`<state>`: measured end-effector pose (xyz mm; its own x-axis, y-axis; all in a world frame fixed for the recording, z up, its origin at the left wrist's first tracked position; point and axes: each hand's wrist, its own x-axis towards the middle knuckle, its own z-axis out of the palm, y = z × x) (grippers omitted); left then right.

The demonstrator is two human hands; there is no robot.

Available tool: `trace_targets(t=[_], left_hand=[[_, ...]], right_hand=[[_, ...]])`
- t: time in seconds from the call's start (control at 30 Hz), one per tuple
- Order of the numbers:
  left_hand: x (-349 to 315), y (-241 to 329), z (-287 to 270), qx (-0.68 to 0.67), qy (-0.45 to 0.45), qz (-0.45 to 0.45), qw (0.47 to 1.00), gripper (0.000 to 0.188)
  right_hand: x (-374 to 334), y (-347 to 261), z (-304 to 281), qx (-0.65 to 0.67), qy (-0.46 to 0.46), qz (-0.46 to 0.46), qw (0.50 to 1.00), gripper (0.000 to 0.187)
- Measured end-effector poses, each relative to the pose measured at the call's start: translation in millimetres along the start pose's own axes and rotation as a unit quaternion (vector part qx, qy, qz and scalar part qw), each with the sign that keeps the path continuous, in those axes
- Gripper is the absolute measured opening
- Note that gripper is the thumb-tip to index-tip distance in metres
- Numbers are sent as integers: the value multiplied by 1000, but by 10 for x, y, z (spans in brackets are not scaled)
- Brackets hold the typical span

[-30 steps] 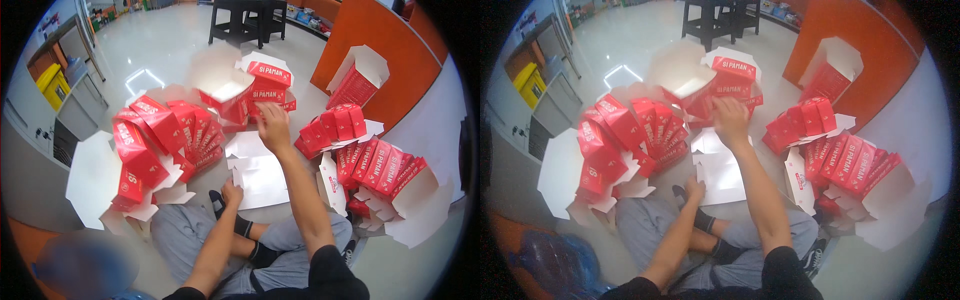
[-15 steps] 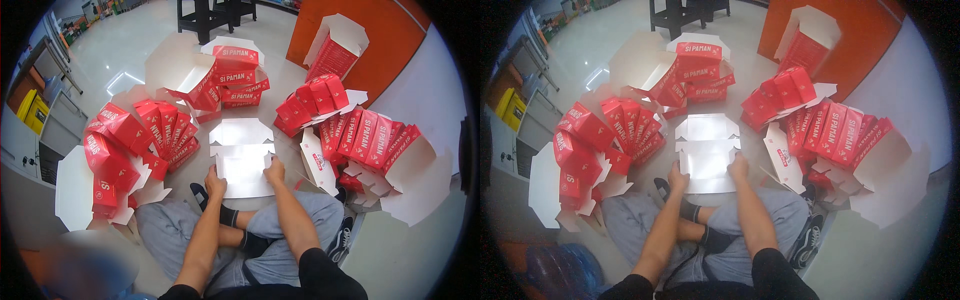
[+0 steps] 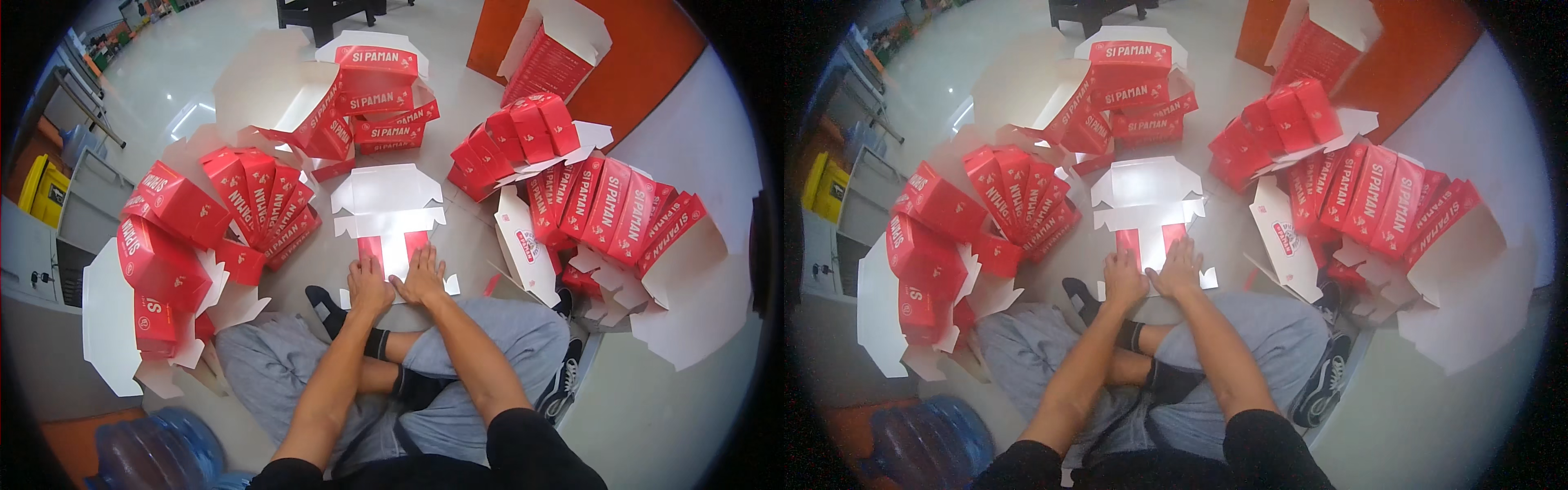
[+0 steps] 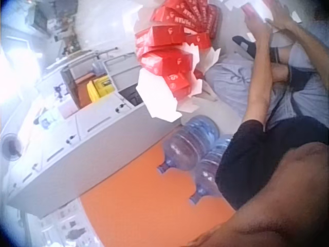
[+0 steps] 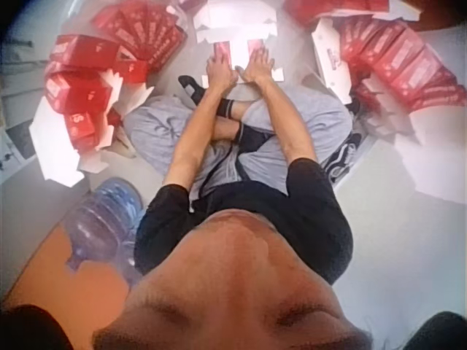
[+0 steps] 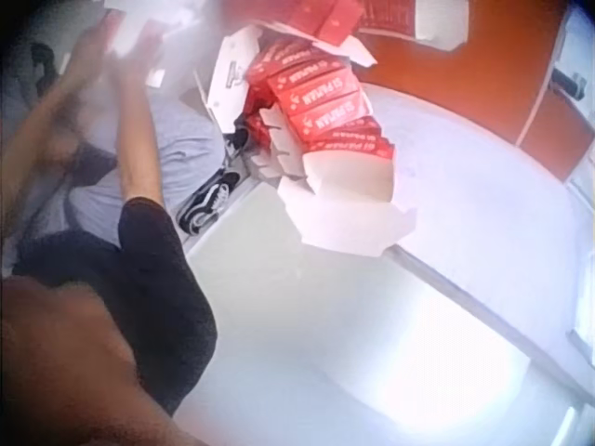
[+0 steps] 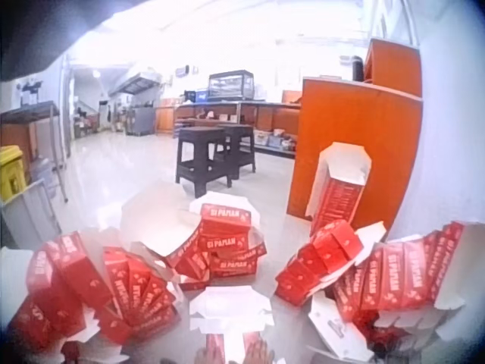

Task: The person sits on the floor and assembles red and white cardboard takeout boxes. They fold the flat pieces into shape, tuck the flaps into slots, and stack the finished boxes into a pile.

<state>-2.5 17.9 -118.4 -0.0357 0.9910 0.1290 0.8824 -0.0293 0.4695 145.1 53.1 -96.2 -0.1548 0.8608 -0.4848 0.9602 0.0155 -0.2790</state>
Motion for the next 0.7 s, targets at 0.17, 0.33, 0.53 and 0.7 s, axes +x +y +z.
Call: trace_targets(t=[0.17,0.33,0.53,0.7], left_hand=[[153,-24,-116,-24,-101,-28,994,68],[40,-7,-179,-7,-122,-58,991,81],[-314,344,-393,42,-215,-100,971,87],[-380,287,-415,57,-178,-72,980,72]], right_hand=[[-11,-42,-29,-48,-16,10,999,101],[0,-132,-12,-51,-11,23,998,99],[50,-18,96,-43,9,32,999,102],[6,-109,34,-40,11,34,999,99]])
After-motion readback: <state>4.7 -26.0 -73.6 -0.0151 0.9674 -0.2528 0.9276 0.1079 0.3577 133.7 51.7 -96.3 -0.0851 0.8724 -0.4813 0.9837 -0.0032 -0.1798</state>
